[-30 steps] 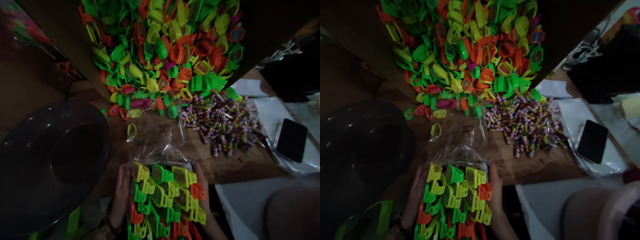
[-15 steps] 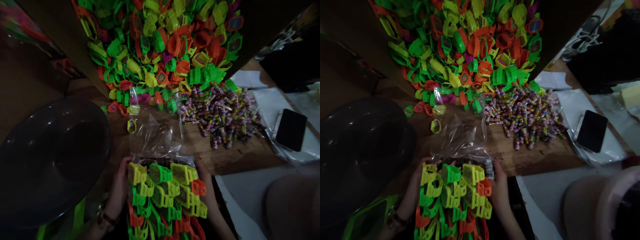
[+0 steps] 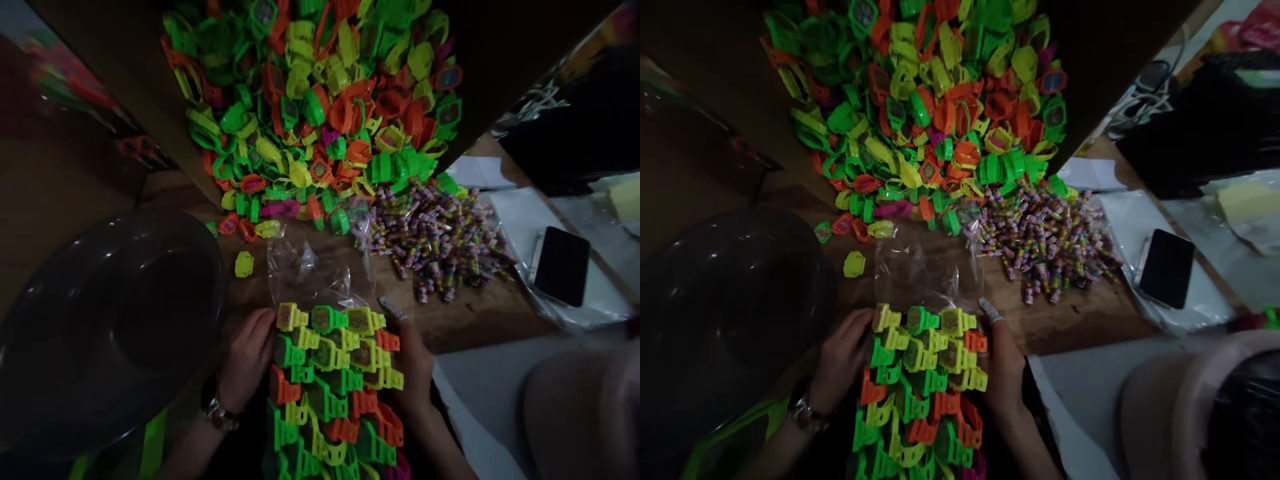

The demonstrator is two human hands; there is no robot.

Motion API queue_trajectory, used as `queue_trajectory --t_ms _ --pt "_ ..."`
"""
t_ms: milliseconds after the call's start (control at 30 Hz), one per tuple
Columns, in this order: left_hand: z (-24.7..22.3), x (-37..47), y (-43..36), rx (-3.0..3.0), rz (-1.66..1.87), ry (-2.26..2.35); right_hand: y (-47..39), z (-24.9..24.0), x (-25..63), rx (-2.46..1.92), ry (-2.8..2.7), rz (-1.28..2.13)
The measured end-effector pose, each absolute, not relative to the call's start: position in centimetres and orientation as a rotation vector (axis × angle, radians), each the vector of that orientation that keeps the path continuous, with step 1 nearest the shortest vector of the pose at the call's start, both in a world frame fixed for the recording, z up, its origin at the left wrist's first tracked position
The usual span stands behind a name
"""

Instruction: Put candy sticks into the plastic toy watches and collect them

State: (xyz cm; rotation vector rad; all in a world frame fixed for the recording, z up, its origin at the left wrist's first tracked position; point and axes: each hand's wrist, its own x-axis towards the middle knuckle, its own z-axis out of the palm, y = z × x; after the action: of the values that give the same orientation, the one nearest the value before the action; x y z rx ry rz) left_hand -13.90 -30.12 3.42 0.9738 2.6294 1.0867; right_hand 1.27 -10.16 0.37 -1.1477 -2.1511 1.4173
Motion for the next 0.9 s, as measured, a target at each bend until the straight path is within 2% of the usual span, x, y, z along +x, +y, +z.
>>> queue_trajectory --t_ms 167,267,333,400,467,533,600,733,800,900 --pt "4.2 -14.7 -28.1 0.459 1.372 2.336 -10.1 2.3 -0.5 -1.081 -1.801 1.845" --pt "4.5 -14.6 -27.1 0.323 1.402 2.154 -9.4 2.8 -0.8 -0.973 -1.888 1.894" --pt "4.7 -14.7 -27.0 0.342 1.372 2.142 -8.6 2.9 -0.4 -0.913 -2.103 1.842" --pt "5.0 -15.1 -27.3 0.460 1.300 2.215 -7.5 2.9 0.2 -0.874 -2.306 1.624" --pt "5.5 -15.7 -27.6 0.662 1.228 2.362 -6.4 3.2 0.6 -0.848 -2.363 1.352" --pt "6.1 -16.3 -27.6 0.818 1.221 2.508 -5.3 3.6 0.7 -0.800 -2.338 1.295" --pt "6.5 -16.5 -27.3 0.783 1.308 2.549 -4.4 3.9 0.5 -0.765 -2.274 1.552" --pt "7.2 -16.1 -27.0 0.559 1.480 2.327 -3.5 3.9 0.4 -0.900 -1.918 2.238" --pt "7.6 -15.6 -27.2 0.625 1.511 2.288 -3.4 4.0 0.6 -0.938 -1.824 2.324" --pt "8.3 -15.0 -27.8 0.821 1.469 2.329 -3.6 4.2 1.1 -0.827 -1.892 2.229"
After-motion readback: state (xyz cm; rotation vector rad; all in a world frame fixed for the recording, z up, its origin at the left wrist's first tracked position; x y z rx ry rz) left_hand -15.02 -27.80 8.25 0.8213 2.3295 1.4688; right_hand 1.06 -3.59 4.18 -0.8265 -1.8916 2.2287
